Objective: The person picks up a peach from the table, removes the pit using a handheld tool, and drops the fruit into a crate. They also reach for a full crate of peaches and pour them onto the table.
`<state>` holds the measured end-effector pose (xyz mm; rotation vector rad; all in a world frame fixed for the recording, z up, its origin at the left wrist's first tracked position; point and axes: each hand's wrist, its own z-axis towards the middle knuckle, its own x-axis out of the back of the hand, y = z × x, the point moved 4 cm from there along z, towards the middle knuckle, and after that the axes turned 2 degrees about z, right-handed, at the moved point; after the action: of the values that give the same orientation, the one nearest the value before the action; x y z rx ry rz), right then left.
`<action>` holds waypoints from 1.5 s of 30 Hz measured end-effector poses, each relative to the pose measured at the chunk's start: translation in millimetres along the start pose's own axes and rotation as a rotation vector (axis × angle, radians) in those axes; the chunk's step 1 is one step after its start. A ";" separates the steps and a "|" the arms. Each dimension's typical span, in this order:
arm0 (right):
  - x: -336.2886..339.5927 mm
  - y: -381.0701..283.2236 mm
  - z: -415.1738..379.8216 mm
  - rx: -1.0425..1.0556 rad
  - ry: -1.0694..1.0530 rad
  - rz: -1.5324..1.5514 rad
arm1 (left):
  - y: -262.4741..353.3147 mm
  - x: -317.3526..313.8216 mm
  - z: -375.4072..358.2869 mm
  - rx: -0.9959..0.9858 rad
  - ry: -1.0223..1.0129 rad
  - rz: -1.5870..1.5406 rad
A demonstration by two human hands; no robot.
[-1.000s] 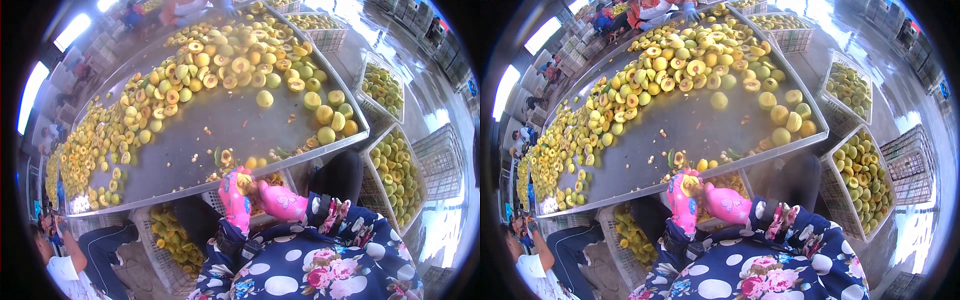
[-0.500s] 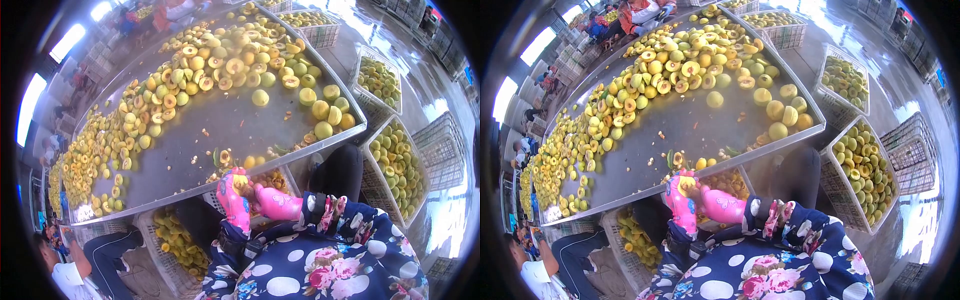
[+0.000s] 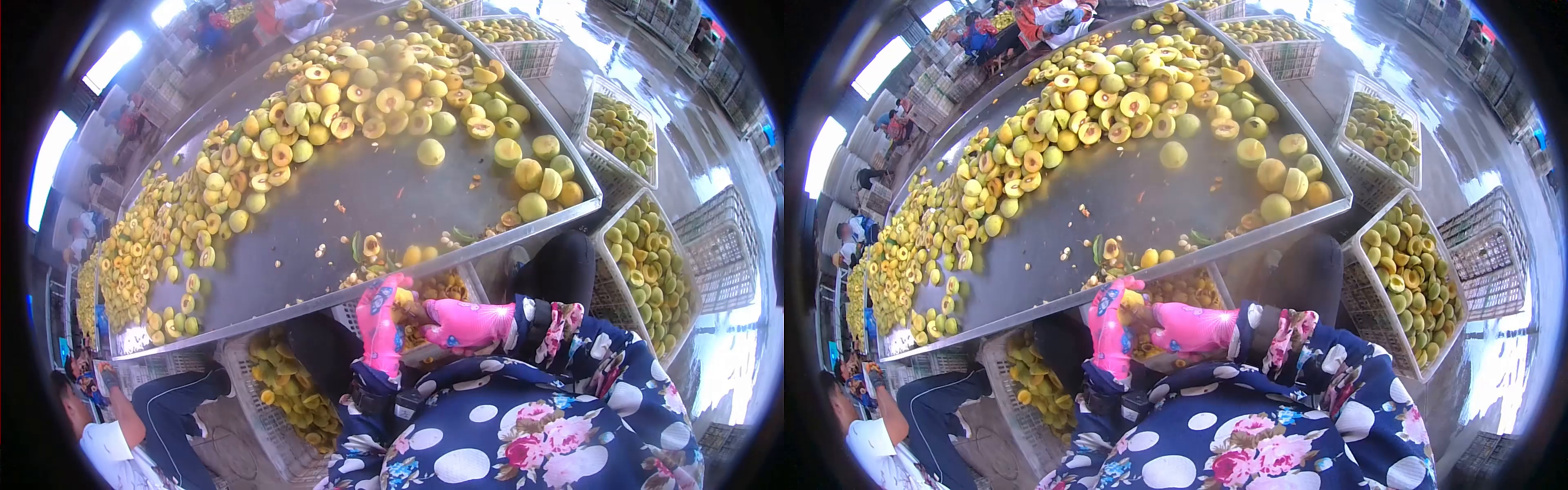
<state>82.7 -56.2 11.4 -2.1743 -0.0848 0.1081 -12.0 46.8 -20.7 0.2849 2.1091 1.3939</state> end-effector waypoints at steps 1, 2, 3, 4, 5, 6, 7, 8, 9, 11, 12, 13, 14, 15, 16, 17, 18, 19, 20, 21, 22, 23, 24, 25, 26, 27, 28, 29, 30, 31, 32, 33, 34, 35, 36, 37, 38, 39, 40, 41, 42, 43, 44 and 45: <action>0.6 4.9 2.7 0.013 -0.018 -0.014 | 1.2 0.5 -1.4 0.025 -0.018 0.031; 1.4 9.2 4.9 0.027 -0.035 -0.027 | 1.9 0.9 -1.9 0.049 -0.038 0.063; 1.7 11.0 4.9 0.042 -0.051 -0.040 | 1.7 1.7 -1.7 0.044 -0.058 0.085; 0.9 12.4 3.5 0.007 -0.119 0.071 | 0.6 2.7 -0.9 0.039 -0.079 0.107; 1.1 12.3 1.6 -0.028 -0.189 0.181 | -0.1 3.4 -0.5 0.033 -0.098 0.128; -0.1 12.8 -0.2 -0.065 -0.260 0.290 | 2.0 3.1 -0.9 0.061 -0.112 0.121; -1.2 13.5 -0.8 -0.051 -0.285 0.342 | 6.5 2.0 -2.0 0.089 -0.124 0.113; -2.9 14.6 -0.5 -0.036 -0.314 0.392 | 8.6 1.7 -2.8 0.115 -0.132 0.104; -5.7 14.1 0.5 -0.020 -0.344 0.443 | 8.1 3.0 -2.2 0.105 -0.123 0.072; -9.6 13.0 2.2 0.002 -0.361 0.490 | 4.4 4.2 0.4 0.084 -0.109 0.008; -10.3 12.7 2.4 0.012 -0.367 0.516 | 4.9 3.6 0.8 0.080 -0.129 0.058; -9.0 15.1 3.1 -0.018 -0.324 0.432 | 5.2 3.5 0.8 0.076 -0.151 0.109; -6.7 17.1 3.3 -0.048 -0.282 0.351 | 5.6 3.6 0.2 0.073 -0.173 0.161; -3.5 17.2 3.1 -0.078 -0.239 0.268 | 7.5 3.0 -0.8 0.102 -0.188 0.184; -2.0 13.2 -0.9 -0.151 -0.187 0.227 | 11.1 1.5 -2.1 0.129 -0.203 0.205; -1.6 14.2 0.1 -0.143 -0.168 0.224 | 11.9 0.8 -2.9 0.159 -0.220 0.224; -1.3 16.9 1.8 -0.135 -0.150 0.220 | 10.8 1.1 -2.9 0.177 -0.235 0.218; -1.3 18.8 3.0 -0.125 -0.132 0.217 | 10.0 2.0 -2.9 0.193 -0.250 0.214; -4.4 18.8 3.2 -0.107 -0.197 0.334 | 8.9 2.4 -2.1 0.209 -0.265 0.212; -7.6 19.0 2.8 -0.088 -0.263 0.453 | 7.4 3.6 0.5 0.168 -0.232 0.157; -11.3 18.7 2.1 -0.072 -0.330 0.574 | 3.6 5.1 3.1 0.130 -0.197 0.102; -13.7 17.8 2.4 -0.054 -0.333 0.605 | 1.7 6.2 3.5 0.092 -0.159 0.046; -16.4 15.8 3.5 -0.032 -0.337 0.635 | 1.0 5.2 2.3 0.083 -0.142 0.020; -17.7 13.6 5.1 -0.008 -0.341 0.665 | 0.8 3.9 1.3 0.072 -0.125 -0.006; -16.5 16.1 6.5 0.008 -0.367 0.610 | 1.0 3.5 1.1 0.062 -0.109 -0.031; -15.3 16.4 5.9 -0.031 -0.319 0.465 | -2.2 5.3 -0.2 0.119 -0.114 -0.006; -11.7 13.1 3.3 -0.070 -0.270 0.318 | -5.9 7.1 -1.1 0.175 -0.118 0.018; -8.1 12.0 2.2 -0.109 -0.217 0.170 | -9.2 8.3 -0.8 0.230 -0.125 0.041; -6.0 13.7 3.3 -0.089 -0.168 0.074 | -10.3 8.5 0.2 0.211 -0.153 0.092; -6.2 16.6 3.8 -0.110 -0.154 0.100 | -11.9 9.0 0.6 0.191 -0.180 0.142; -5.6 18.5 4.6 -0.130 -0.140 0.124 | -12.3 8.2 1.3 0.169 -0.207 0.192; -4.1 19.7 4.8 -0.151 -0.128 0.147 | -12.3 6.7 1.9 0.170 -0.205 0.143; -4.7 19.2 3.9 -0.135 -0.180 0.253 | -12.1 6.0 1.9 0.171 -0.202 0.096; -4.5 18.9 2.7 -0.118 -0.233 0.360 | -12.1 6.0 2.1 0.173 -0.199 0.051; -5.1 18.5 1.9 -0.100 -0.288 0.467 | -12.7 5.6 2.6 0.185 -0.211 -0.023; -5.6 17.6 0.2 -0.092 -0.305 0.501 | -13.0 4.9 2.8 0.198 -0.219 -0.098; -7.0 15.4 -2.5 -0.082 -0.324 0.536 | -13.1 4.7 2.6 0.210 -0.227 -0.170; -8.5 12.9 -4.0 -0.070 -0.341 0.570 | -14.4 5.8 3.5 0.189 -0.221 -0.189; -11.4 11.8 -4.7 -0.078 -0.364 0.647 | -17.5 6.5 4.9 0.166 -0.216 -0.207; -14.3 12.4 -4.3 -0.044 -0.382 0.697 | -20.1 6.5 4.6 0.147 -0.212 -0.225; -16.6 13.9 -3.8 -0.012 -0.399 0.744 | -21.6 5.2 3.4 0.137 -0.191 -0.278; -18.1 14.1 -4.0 0.022 -0.415 0.788 | -23.0 3.3 2.6 0.124 -0.172 -0.332; -19.8 14.2 -3.9 0.017 -0.400 0.832 | -24.1 2.1 2.2 0.113 -0.154 -0.385; -23.4 13.8 -3.1 0.011 -0.385 0.878 | -26.1 2.7 1.0 0.097 -0.153 -0.368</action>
<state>60.2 -68.9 2.9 -2.0040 0.6540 1.0134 -9.9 37.6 -45.2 0.0355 1.9832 1.0251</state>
